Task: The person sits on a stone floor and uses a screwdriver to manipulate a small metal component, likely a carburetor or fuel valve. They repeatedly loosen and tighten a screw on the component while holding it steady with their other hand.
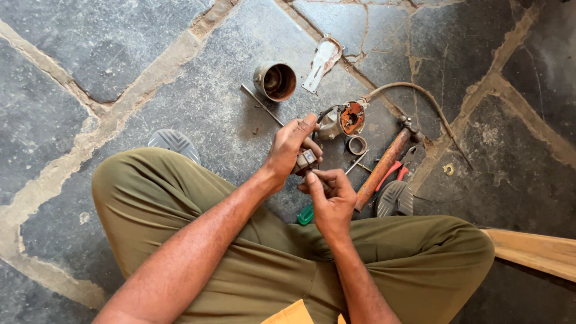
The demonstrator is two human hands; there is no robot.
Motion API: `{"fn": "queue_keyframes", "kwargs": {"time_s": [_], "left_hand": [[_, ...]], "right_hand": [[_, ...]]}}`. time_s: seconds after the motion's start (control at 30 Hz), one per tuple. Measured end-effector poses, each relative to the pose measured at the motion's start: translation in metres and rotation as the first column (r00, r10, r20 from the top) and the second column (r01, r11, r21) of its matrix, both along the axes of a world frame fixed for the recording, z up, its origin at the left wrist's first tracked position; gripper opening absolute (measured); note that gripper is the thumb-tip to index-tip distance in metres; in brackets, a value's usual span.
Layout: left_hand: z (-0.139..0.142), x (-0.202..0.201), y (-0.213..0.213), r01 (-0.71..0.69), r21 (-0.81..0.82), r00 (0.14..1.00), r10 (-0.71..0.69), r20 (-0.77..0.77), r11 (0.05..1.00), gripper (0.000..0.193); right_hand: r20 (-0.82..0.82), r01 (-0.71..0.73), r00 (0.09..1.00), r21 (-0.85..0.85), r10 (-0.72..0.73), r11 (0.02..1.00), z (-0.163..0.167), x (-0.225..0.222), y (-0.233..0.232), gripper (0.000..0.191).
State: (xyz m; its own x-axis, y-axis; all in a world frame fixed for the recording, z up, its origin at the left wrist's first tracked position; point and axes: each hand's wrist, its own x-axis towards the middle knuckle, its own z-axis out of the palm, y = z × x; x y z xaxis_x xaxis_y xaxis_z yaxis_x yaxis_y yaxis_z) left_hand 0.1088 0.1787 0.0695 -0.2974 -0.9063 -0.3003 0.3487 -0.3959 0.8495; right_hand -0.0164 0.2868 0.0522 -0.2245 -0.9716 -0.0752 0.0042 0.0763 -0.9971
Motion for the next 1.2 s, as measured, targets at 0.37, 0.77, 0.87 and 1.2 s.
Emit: {"fn": "queue_keyframes", "kwargs": {"time_s": [0.37, 0.77, 0.87, 1.2], "left_hand": [[-0.001, 0.004, 0.000, -0.077, -0.056, 0.995, 0.080, 0.061, 0.995, 0.061], [0.000, 0.001, 0.004, -0.081, -0.047, 0.994, 0.084, 0.075, 0.996, 0.060], [-0.001, 0.002, 0.003, -0.108, -0.013, 0.994, 0.108, 0.022, 0.994, 0.063], [-0.001, 0.000, 0.003, -0.104, 0.003, 0.990, 0.103, 0.094, 0.995, 0.063]], "right_hand": [[-0.192, 0.006, 0.981, 0.091, 0.012, 0.996, 0.017, 0.013, -0.001, 0.009], [0.473, -0.064, 0.861, 0.468, -0.189, 0.882, 0.025, 0.002, -0.010, 0.013], [-0.379, -0.028, 0.925, 0.034, 0.039, 0.999, 0.031, 0.015, 0.005, 0.011], [0.711, -0.239, 0.690, 0.404, -0.138, 0.883, -0.006, -0.011, -0.008, 0.015]]}}
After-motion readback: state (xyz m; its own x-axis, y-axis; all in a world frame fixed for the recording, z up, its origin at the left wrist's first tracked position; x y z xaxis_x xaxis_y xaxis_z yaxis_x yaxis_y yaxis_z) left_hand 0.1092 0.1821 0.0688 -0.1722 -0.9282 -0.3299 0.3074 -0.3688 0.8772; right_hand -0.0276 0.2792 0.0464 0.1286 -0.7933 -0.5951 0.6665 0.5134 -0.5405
